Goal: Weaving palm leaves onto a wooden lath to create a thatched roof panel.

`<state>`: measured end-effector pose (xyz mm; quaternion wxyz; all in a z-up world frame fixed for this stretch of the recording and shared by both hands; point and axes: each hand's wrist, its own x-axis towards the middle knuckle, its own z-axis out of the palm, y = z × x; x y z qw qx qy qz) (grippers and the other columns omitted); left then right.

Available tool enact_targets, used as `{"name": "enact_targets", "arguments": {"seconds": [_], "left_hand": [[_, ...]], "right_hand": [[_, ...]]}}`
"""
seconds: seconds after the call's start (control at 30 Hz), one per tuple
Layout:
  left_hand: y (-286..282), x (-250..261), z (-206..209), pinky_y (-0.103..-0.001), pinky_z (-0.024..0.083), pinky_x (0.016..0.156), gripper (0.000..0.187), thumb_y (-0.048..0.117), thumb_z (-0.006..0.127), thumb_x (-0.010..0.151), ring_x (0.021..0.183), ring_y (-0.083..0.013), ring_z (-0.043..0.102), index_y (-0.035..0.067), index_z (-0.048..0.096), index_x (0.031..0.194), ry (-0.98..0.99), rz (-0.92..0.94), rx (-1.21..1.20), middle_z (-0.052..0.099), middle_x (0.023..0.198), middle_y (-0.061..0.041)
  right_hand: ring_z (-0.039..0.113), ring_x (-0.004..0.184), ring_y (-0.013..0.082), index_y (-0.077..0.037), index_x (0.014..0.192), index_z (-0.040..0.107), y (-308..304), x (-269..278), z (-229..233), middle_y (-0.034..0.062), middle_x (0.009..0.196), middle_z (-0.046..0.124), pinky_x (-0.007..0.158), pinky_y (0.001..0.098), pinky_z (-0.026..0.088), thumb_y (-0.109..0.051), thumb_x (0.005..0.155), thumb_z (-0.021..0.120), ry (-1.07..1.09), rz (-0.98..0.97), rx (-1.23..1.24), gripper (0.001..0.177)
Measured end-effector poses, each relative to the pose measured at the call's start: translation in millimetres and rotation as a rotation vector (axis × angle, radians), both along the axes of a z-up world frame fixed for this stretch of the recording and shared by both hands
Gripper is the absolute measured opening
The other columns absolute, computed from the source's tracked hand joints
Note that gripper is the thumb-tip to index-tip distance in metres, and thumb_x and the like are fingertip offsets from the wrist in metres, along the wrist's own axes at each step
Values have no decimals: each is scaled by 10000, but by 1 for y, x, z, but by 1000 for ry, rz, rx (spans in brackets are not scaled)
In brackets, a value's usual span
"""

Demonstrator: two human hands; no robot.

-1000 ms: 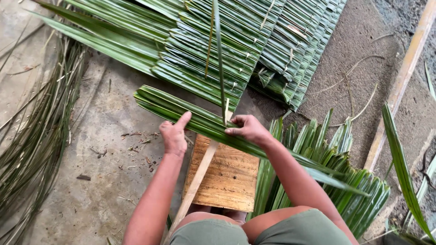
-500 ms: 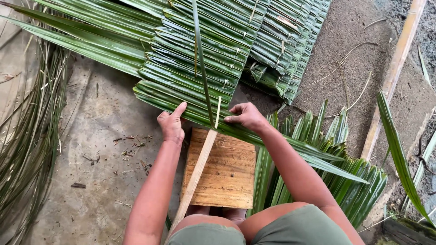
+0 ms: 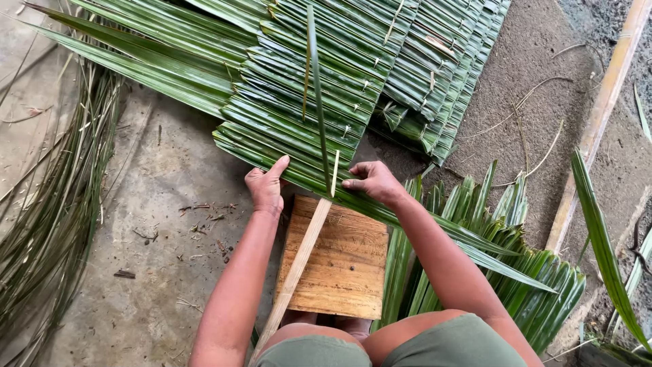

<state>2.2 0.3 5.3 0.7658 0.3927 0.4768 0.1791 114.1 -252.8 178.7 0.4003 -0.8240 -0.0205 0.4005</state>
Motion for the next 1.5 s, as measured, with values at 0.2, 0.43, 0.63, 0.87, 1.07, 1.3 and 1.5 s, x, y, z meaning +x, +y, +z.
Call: {"name": "enact_targets", "arguments": {"seconds": [0.2, 0.43, 0.63, 0.87, 1.07, 1.3, 1.5], "left_hand": [[-2, 2, 18, -378, 634, 685, 292, 30, 980, 662, 722, -153, 727, -11, 754, 842, 2, 6, 66, 728, 760, -112], [-19, -1, 41, -316, 561, 759, 273, 76, 974, 679, 752, -86, 656, 39, 747, 826, 34, 10, 38, 710, 764, -57], [-73, 10, 161, -455, 496, 833, 346, 77, 1010, 598, 779, -167, 564, -22, 722, 762, -31, -100, -186, 644, 772, -129], [-89, 15, 143, -361, 579, 805, 383, 20, 987, 645, 840, -132, 693, 16, 782, 968, -56, -156, -124, 779, 921, -115], [-89, 15, 136, -359, 590, 764, 355, 26, 993, 638, 793, -118, 693, 18, 784, 925, -56, -143, -71, 773, 862, -102], [-91, 15, 138, -336, 593, 667, 331, 80, 997, 632, 703, -117, 680, -14, 782, 865, -15, -148, -16, 738, 736, -117], [-93, 6, 86, -361, 610, 698, 372, 33, 995, 637, 770, -160, 717, -28, 767, 925, -22, -152, 9, 752, 826, -128]], "right_hand": [[679, 707, 91, -192, 928, 819, 6, -1, 17, -16, 749, 760, 670, 250, 507, -306, 716, 927, -38, -3, -60, 264], [683, 707, 119, -200, 890, 820, 10, 1, 15, -9, 724, 754, 675, 258, 503, -330, 686, 927, -53, 7, -100, 265], [681, 716, 126, -204, 887, 820, 5, -1, 1, -2, 728, 753, 678, 270, 506, -348, 682, 929, -66, 5, -126, 273], [705, 766, 152, -222, 899, 822, 9, -3, 6, 4, 765, 763, 703, 294, 519, -361, 676, 918, -90, 21, -169, 280], [714, 780, 158, -228, 903, 821, 11, -4, 9, 0, 773, 768, 709, 298, 523, -375, 672, 914, -88, 17, -179, 288], [733, 1020, 259, -289, 1051, 787, 16, -11, 61, 8, 976, 786, 884, 411, 561, -472, 714, 868, -213, 84, -318, 392], [727, 929, 263, -187, 1014, 797, 4, -52, 80, 38, 919, 727, 852, 372, 579, -197, 872, 791, -641, 69, -53, 143]]}}
